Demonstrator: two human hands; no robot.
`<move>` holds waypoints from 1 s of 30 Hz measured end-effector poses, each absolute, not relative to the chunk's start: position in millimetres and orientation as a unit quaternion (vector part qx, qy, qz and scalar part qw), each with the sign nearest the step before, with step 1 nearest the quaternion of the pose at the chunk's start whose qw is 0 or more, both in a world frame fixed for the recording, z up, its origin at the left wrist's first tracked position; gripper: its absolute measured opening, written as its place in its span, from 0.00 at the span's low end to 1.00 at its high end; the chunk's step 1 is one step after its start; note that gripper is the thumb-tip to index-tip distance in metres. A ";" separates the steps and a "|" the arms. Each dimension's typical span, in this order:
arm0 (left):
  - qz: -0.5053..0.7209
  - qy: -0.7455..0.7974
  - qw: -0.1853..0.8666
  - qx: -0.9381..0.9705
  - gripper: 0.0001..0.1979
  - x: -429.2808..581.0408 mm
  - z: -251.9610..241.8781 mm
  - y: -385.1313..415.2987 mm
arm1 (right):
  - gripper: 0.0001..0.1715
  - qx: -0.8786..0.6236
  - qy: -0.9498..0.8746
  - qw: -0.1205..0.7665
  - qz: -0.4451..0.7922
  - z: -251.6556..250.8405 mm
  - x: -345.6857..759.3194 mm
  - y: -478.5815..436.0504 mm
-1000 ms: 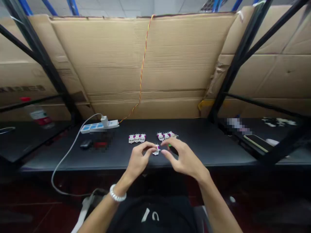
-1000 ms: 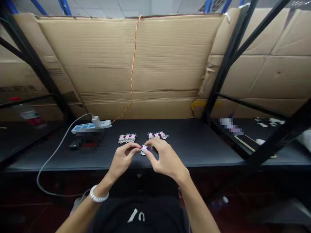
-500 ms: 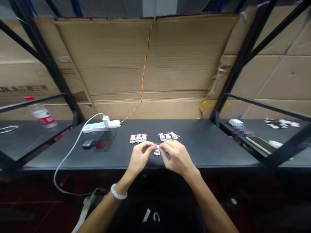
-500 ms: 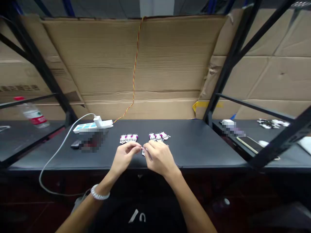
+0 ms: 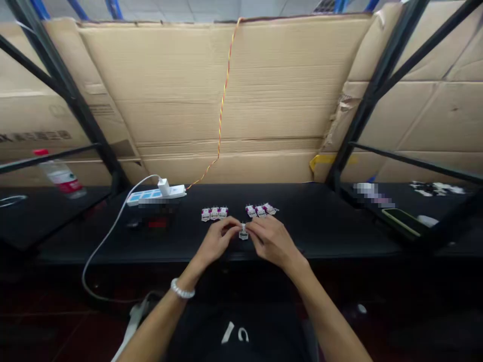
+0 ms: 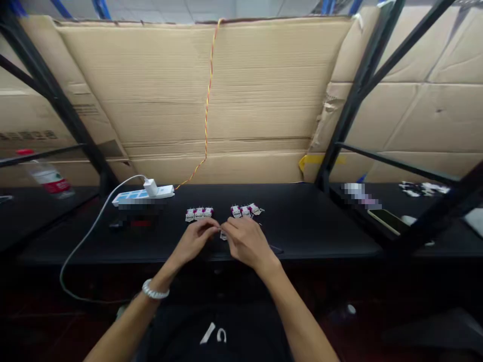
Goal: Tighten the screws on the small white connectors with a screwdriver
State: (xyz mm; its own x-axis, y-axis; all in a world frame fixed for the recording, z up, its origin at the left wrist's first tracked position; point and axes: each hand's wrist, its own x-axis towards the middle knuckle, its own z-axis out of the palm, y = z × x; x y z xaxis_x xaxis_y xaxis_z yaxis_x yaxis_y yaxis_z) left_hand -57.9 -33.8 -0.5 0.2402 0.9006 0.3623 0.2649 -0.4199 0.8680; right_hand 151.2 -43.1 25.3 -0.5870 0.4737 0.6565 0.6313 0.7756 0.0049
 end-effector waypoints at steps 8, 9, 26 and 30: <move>0.424 0.403 0.395 0.708 0.12 -62.2 5.8 -32.5 | 0.13 -0.292 -0.896 0.315 -0.108 23.5 154.3 -37.5; 0.422 0.400 0.401 0.707 0.12 -62.2 5.9 -32.4 | 0.12 -0.291 -0.897 0.315 -0.106 23.2 154.3 -37.3; 0.371 0.412 0.202 0.807 0.10 -56.5 -20.4 -26.0 | 0.07 -0.366 -0.856 0.363 -0.009 34.2 178.8 -37.6; 0.361 0.418 0.199 0.810 0.10 -57.8 -25.2 -24.8 | 0.06 -0.360 -0.854 0.375 -0.013 37.0 176.7 -39.8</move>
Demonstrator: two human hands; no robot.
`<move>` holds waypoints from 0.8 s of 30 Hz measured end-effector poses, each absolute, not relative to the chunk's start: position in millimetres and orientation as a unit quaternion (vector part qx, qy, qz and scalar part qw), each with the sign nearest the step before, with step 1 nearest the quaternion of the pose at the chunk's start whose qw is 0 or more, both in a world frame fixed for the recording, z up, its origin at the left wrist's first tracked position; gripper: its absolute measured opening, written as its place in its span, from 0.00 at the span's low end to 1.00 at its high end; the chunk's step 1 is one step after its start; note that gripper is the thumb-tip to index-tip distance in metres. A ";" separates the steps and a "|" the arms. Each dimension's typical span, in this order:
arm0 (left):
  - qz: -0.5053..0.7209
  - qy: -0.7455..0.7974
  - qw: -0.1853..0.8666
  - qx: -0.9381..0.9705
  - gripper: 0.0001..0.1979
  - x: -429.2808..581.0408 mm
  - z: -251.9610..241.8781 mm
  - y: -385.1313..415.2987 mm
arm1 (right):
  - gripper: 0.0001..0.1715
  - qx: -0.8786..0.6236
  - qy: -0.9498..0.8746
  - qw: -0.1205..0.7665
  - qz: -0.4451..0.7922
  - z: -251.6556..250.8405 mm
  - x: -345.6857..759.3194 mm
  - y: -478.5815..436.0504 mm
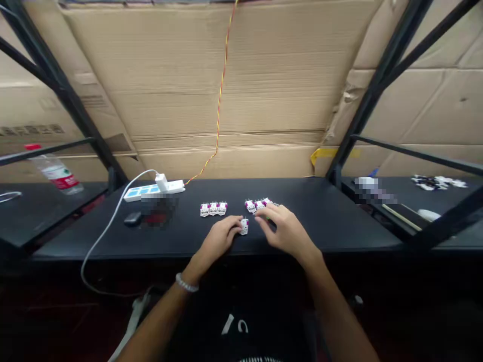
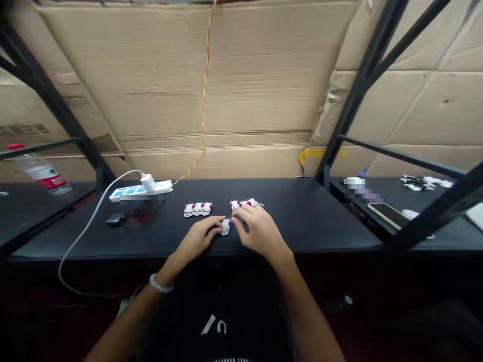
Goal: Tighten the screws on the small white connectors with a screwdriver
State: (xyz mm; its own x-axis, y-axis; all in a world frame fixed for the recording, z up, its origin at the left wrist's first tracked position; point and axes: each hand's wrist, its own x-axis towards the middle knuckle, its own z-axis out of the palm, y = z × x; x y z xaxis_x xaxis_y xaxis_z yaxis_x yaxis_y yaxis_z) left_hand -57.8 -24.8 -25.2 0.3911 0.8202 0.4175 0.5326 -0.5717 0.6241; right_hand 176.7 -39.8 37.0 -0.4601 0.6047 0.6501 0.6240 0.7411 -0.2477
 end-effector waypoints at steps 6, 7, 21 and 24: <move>0.355 0.420 0.183 0.815 0.10 -58.1 -27.9 -24.2 | 0.07 -0.357 -0.849 0.390 -0.009 43.0 176.9 -45.4; 0.353 0.422 0.182 0.815 0.11 -58.0 -28.4 -24.0 | 0.07 -0.356 -0.848 0.392 -0.009 43.4 177.3 -45.8; 0.307 0.414 0.136 0.846 0.12 -59.8 -28.1 -26.1 | 0.20 -0.326 -0.762 0.543 0.138 67.6 200.1 -72.7; 0.293 0.413 0.123 0.853 0.11 -59.7 -25.9 -27.8 | 0.23 -0.328 -0.723 0.586 0.164 68.2 206.9 -76.9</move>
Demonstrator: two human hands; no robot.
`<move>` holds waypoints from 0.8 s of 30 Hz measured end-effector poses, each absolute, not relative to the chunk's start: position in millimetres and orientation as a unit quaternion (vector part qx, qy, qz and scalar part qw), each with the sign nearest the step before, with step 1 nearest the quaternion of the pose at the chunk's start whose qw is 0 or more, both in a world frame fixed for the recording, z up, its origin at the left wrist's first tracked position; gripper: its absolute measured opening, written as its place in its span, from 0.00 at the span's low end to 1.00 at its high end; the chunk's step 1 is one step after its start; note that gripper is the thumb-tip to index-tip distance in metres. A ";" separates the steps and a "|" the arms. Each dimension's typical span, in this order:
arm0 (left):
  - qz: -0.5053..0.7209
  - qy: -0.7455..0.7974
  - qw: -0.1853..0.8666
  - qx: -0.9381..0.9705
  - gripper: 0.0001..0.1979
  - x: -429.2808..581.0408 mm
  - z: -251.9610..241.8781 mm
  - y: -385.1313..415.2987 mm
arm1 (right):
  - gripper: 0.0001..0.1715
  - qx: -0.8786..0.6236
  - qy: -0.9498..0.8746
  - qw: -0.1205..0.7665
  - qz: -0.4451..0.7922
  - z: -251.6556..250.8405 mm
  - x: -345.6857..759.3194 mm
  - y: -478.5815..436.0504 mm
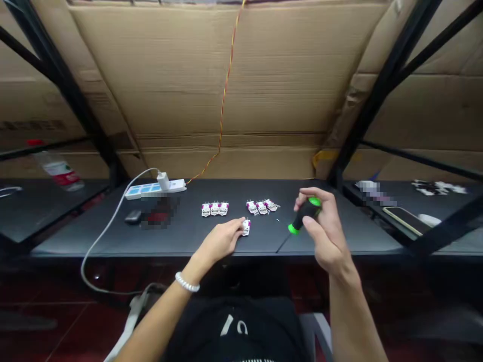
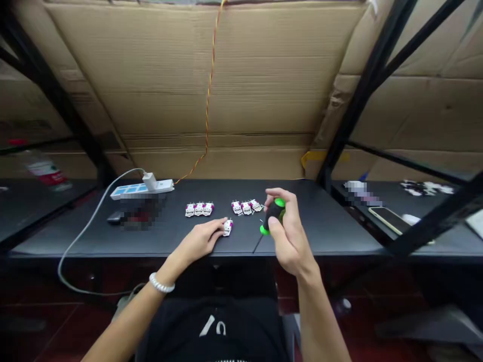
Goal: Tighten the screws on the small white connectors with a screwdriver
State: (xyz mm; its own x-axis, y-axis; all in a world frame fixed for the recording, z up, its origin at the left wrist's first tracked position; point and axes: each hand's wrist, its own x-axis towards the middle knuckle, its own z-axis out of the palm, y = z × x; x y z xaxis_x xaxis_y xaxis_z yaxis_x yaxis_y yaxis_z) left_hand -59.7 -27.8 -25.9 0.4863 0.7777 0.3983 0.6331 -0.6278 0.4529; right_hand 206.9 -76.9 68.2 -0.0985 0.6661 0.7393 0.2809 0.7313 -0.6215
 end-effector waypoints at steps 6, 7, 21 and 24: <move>0.300 0.411 0.112 0.854 0.10 -58.7 -25.9 -28.9 | 0.29 -0.310 -0.694 0.626 0.174 57.1 189.8 -55.0; 0.303 0.413 0.111 0.852 0.09 -58.3 -26.2 -29.0 | 0.28 -0.305 -0.688 0.636 0.172 54.6 185.1 -49.1; 0.310 0.422 0.137 0.841 0.07 -55.9 -25.4 -29.6 | 0.29 -0.317 -0.706 0.614 0.156 38.5 152.7 -18.2; 0.311 0.427 0.140 0.838 0.07 -55.5 -24.7 -29.6 | 0.30 -0.315 -0.707 0.614 0.156 39.0 152.0 -16.8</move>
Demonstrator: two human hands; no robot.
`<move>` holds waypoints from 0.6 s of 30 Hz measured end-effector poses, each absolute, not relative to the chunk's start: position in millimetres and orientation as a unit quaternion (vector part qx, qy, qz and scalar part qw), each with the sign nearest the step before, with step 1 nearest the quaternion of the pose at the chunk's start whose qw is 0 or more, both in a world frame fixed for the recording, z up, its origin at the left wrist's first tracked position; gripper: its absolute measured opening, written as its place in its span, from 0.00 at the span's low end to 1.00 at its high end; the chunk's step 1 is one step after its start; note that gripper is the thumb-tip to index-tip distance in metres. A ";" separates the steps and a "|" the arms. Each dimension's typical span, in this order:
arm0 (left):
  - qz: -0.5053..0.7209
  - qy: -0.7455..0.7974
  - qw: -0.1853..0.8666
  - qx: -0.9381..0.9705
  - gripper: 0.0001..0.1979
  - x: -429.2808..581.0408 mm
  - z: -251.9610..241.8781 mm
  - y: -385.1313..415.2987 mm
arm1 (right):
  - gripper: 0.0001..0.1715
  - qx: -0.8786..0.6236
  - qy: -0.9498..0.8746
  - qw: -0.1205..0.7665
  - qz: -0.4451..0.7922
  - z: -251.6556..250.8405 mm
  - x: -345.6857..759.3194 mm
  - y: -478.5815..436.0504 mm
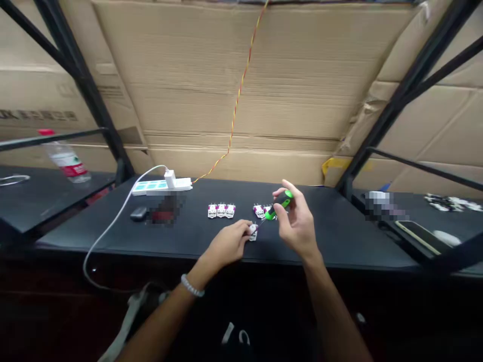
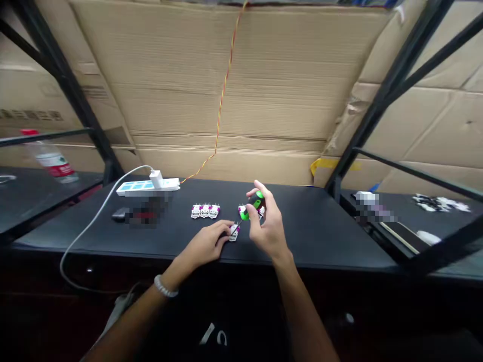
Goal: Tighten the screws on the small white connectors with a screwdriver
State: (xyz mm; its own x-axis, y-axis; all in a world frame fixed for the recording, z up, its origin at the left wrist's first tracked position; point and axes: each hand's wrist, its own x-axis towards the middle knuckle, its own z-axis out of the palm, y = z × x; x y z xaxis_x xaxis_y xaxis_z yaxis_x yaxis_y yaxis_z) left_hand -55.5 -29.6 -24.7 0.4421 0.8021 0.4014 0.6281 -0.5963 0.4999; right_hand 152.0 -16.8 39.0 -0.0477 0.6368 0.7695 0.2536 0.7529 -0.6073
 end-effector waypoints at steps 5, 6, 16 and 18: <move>0.310 0.421 0.150 0.839 0.07 -54.8 -23.2 -28.9 | 0.29 -0.313 -0.710 0.612 0.151 40.6 150.6 -18.4; 0.310 0.421 0.151 0.839 0.07 -54.8 -23.2 -28.7 | 0.29 -0.313 -0.711 0.611 0.152 41.0 150.0 -19.1; 0.311 0.421 0.152 0.838 0.07 -56.4 -28.2 -27.8 | 0.30 -0.309 -0.725 0.597 0.150 42.3 144.6 -20.4; 0.312 0.421 0.152 0.838 0.07 -56.2 -28.4 -27.5 | 0.31 -0.309 -0.729 0.593 0.146 42.2 144.5 -20.1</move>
